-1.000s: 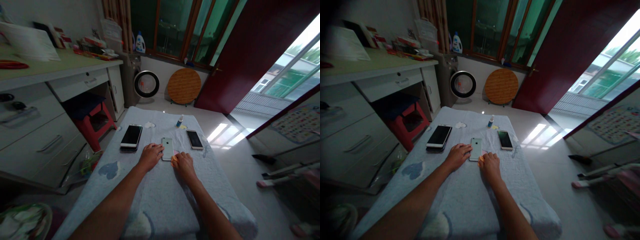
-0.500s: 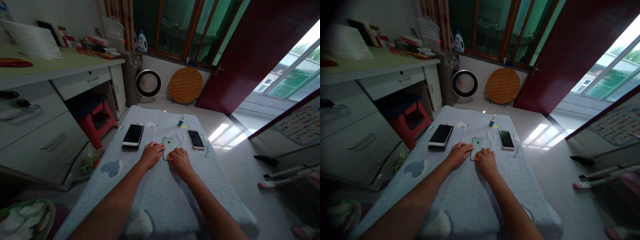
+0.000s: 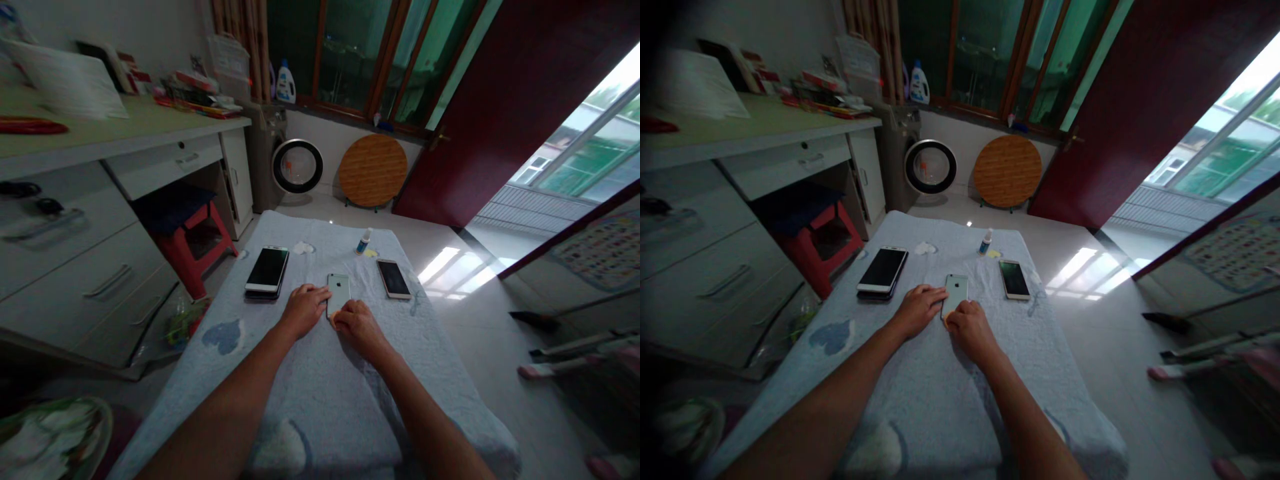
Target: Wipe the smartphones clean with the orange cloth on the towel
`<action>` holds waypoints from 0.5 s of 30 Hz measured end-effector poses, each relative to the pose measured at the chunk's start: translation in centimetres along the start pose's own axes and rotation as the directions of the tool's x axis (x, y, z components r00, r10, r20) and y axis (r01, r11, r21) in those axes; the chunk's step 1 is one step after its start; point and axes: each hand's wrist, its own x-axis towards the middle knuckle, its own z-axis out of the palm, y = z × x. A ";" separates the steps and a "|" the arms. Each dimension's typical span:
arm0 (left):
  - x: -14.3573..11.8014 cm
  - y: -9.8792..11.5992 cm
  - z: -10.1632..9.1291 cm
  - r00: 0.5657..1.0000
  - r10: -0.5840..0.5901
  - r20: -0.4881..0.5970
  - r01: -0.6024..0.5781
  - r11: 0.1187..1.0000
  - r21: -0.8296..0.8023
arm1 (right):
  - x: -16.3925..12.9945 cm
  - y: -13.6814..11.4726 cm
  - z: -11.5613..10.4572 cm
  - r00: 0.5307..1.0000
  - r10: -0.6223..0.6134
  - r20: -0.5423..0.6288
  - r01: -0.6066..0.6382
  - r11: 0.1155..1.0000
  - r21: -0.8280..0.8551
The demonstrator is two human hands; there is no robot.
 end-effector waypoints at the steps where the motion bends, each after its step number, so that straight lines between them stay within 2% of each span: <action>1: 0.0 0.0 0.0 1.000 0.000 0.000 0.000 1.000 0.003 | 0.1 0.0 0.3 1.000 -0.007 -0.020 0.007 1.000 -0.002; 4: 0.1 0.0 0.2 1.000 0.003 -0.006 -0.003 1.000 0.012 | 0.7 -0.5 1.1 0.998 -0.020 -0.063 0.018 0.999 -0.038; 9: 0.0 -0.2 0.3 1.000 0.012 -0.020 -0.012 1.000 0.015 | 1.4 -1.3 1.3 0.997 0.045 -0.069 -0.053 0.990 -0.127; 15: 0.1 -0.1 0.1 1.000 0.014 -0.008 -0.014 1.000 -0.004 | 0.0 0.5 -0.3 0.989 0.150 0.003 -0.148 0.979 -0.138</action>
